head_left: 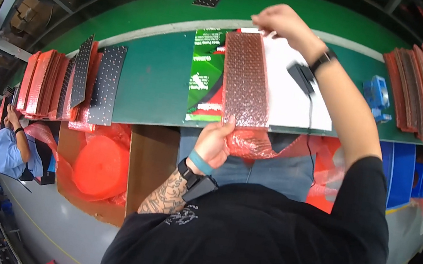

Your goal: Pack electronic components into anti-static bubble wrap sleeves at a production workbench.

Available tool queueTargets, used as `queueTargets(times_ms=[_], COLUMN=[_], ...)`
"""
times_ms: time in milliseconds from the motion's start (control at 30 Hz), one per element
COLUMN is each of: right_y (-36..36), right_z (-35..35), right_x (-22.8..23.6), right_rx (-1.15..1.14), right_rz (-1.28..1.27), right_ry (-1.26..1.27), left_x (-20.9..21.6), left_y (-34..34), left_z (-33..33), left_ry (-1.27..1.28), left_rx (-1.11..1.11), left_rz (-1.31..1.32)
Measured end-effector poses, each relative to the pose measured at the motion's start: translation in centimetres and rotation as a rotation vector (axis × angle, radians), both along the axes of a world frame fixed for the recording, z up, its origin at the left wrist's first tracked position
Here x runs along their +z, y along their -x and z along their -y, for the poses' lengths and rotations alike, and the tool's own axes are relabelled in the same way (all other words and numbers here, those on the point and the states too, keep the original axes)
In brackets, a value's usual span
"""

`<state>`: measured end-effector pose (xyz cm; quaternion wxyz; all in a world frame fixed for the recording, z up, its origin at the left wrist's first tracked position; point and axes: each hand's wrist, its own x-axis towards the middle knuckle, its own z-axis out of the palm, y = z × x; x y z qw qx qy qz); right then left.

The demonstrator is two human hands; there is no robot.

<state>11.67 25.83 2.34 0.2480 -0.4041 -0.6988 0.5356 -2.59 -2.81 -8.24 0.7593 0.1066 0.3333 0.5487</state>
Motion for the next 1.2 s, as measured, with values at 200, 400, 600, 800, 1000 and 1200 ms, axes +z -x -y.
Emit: queueTargets(times_ms=[200, 400, 600, 800, 1000, 1200], right_y=[10.4, 21.6, 18.6, 7.5, -4.9, -5.3], right_z=[-19.7, -18.0, -25.7, -22.1, 0.7, 12.6], right_x=[-8.1, -9.4, -12.2, -4.7, 0.8, -4.5], right_rx=[-0.486, -0.555, -0.614, -0.328, -0.167, -0.360], right_rz=[0.292, 0.662, 0.090, -0.555, -0.553, -0.288], right_ry=[-0.076, -0.233, 0.101, 0.413, 0.239, 0.141], left_x=[-0.9, -0.9, -1.2, -2.4, -2.5, -2.5], left_y=[2.7, 4.0, 4.4, 2.7, 1.4, -0.1], left_z=[-0.2, 0.8, 0.7, 0.5, 0.8, 1.4], left_ry=[0.084, 0.162, 0.117, 0.111, -0.049, -0.101], left_rx=[-0.006, 0.005, -0.051, 0.065, 0.057, 0.047], left_rz=[-0.172, -0.242, -0.222, -0.136, -0.107, -0.138])
